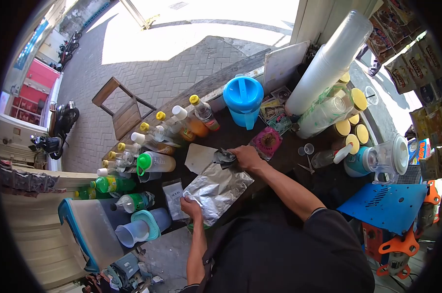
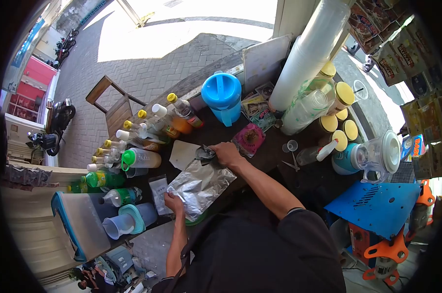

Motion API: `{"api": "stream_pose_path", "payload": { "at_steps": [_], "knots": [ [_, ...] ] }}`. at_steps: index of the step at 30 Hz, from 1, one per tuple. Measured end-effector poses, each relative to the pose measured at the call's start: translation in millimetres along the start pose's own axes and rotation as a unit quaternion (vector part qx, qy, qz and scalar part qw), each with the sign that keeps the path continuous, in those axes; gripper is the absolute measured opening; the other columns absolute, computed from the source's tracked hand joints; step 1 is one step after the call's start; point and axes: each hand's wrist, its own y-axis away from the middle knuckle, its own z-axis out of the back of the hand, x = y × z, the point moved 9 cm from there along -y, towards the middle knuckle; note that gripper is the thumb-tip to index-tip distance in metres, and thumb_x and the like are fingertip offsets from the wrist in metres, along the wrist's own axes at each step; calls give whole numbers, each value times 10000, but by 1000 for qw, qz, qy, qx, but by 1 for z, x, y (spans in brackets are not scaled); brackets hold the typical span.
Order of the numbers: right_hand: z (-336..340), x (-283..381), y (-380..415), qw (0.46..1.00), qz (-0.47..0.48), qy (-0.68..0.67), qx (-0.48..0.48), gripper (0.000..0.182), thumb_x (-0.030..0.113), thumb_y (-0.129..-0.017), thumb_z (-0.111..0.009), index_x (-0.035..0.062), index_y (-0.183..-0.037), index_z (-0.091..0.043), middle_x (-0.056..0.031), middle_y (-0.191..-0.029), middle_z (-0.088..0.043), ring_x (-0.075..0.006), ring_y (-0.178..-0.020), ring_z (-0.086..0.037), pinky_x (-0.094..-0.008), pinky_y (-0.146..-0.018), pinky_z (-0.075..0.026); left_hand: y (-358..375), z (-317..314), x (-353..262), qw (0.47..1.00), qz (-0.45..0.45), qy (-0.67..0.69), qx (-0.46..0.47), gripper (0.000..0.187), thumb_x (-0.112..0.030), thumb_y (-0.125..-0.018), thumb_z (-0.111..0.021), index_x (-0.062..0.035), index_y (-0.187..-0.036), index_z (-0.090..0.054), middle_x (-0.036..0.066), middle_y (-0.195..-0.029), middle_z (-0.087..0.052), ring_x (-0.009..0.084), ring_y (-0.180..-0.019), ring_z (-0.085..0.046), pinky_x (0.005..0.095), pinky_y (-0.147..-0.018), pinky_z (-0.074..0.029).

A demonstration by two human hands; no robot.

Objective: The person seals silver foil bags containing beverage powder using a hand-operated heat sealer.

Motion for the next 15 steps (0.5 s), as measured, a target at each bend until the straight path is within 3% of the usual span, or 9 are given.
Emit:
{"api": "stream_pose_path", "payload": {
  "at_steps": [2, 4, 5, 7, 9, 11, 13, 15],
  "knots": [
    [-3, -12, 27, 998, -25, 26, 54, 500, 100, -679, -580, 207, -1165, -616, -138, -921, -667, -343, -839, -640, -445, -704, -508, 0, -1, 7, 1000, 4, 13, -6, 175, -70, -869, -501, 97, -858, -552, 295, -799, -595, 473, -780, -564, 507, -722, -409],
    [-4, -30, 59, 995, -65, 10, 73, 524, 102, -649, -592, 210, -1161, -621, -146, -884, -666, -358, -830, -633, -446, -704, -510, 2, -11, 20, 995, 76, 34, 54, 220, -106, -862, -530, 66, -999, -547, 278, -946, -594, 447, -897, -558, 500, -761, -414],
    [-2, -36, 73, 995, -66, 10, 72, 524, 102, -649, -592, 210, -1161, -621, -146, -884, -666, -358, -830, -633, -446, -704, -510, 6, -7, 9, 995, 75, 34, 55, 220, -106, -862, -530, 66, -999, -547, 278, -946, -594, 447, -897, -558, 500, -761, -414],
    [-2, -50, 98, 991, -92, -16, 94, 542, 99, -622, -590, 209, -1151, -628, -156, -884, -664, -369, -826, -629, -452, -704, -510, 18, 28, -28, 986, 44, -121, -103, 464, -198, -845, -590, 1, -1241, -452, 250, -1224, -478, 412, -1132, -458, 526, -894, -368],
    [8, -55, 112, 990, -118, -30, 73, 541, 96, -614, -588, 207, -1141, -632, -158, -887, -663, -373, -829, -626, -456, -707, -508, 30, 27, -77, 988, -83, -99, -82, 721, -288, -823, -637, -55, -1404, -279, 212, -1408, -278, 394, -1308, -266, 563, -1023, -240],
    [12, -58, 112, 988, -139, -43, 54, 540, 93, -606, -585, 204, -1132, -636, -160, -889, -662, -376, -831, -624, -460, -710, -507, 57, -3, -144, 953, -270, -16, 134, 821, -329, -797, -669, -38, -1431, -236, 228, -1462, -211, 394, -1361, -193, 571, -1077, -144],
    [21, -60, 99, 983, -162, -81, -13, 534, 83, -603, -579, 183, -1124, -635, -163, -899, -662, -382, -841, -618, -465, -732, -503, 93, -39, -168, 883, -369, -100, 271, 931, -353, -754, -709, -10, -1443, -185, 230, -1501, -145, 385, -1395, -136, 582, -1088, -125],
    [29, -44, 72, 984, -142, -103, -40, 534, 85, -603, -587, 173, -1128, -631, -162, -903, -660, -384, -846, -614, -465, -740, -502, 104, -66, -160, 874, -362, -130, 297, 978, -375, -737, -718, 3, -1444, -159, 230, -1508, -128, 377, -1402, -125, 590, -1087, -124]
  ]
}}
